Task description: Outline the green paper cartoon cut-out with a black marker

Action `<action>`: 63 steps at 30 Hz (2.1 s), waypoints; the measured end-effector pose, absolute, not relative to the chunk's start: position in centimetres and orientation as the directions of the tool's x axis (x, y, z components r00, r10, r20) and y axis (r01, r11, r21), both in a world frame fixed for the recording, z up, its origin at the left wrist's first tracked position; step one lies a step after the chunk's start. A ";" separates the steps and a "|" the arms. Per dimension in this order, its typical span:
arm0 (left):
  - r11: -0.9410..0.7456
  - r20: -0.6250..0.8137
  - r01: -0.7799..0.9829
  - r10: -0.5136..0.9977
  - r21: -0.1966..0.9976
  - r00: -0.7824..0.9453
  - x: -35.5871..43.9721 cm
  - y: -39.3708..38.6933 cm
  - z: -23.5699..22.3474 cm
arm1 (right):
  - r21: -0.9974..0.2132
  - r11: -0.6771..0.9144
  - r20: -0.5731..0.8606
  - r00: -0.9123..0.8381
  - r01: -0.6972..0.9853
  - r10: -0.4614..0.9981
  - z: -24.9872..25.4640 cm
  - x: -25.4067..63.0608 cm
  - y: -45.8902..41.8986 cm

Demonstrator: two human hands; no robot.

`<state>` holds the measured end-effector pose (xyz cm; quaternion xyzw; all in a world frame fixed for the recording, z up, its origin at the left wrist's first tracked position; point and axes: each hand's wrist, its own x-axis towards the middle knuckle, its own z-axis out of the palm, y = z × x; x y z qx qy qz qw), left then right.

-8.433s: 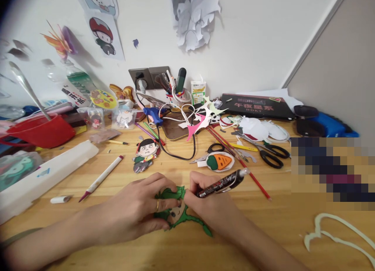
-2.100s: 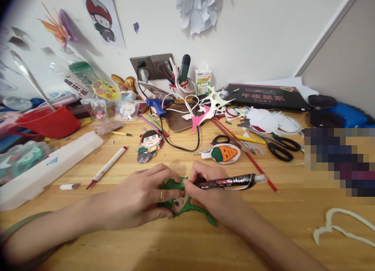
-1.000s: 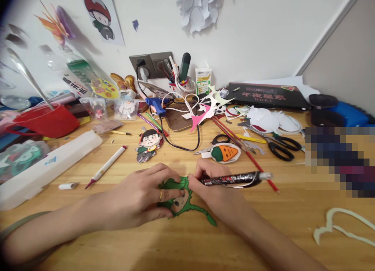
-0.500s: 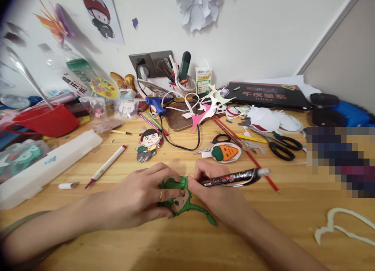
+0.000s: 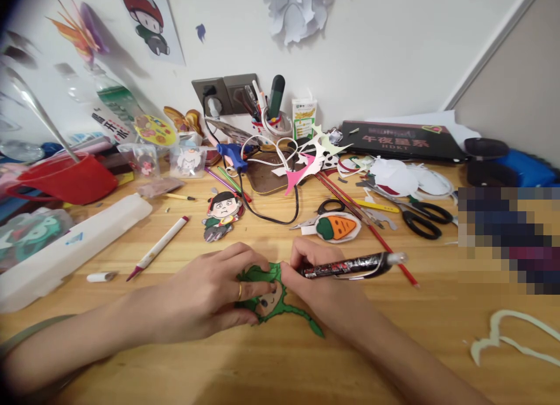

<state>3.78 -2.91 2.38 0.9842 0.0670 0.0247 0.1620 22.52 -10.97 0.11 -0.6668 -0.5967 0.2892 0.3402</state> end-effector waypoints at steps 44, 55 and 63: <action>-0.940 -0.032 0.135 0.132 0.313 0.991 3.8 -2.8 2.3 | -0.799 -0.041 0.028 0.107 0.600 0.994 0.0 22.6 -10.8; -0.939 -0.026 0.134 0.132 0.318 0.991 3.7 -2.8 2.2 | -0.810 -0.045 0.022 0.107 0.585 0.994 0.0 22.6 -10.9; -0.939 -0.023 0.136 0.135 0.316 0.991 3.7 -2.8 2.2 | -0.833 -0.046 0.010 0.098 0.551 0.995 -0.1 22.6 -11.0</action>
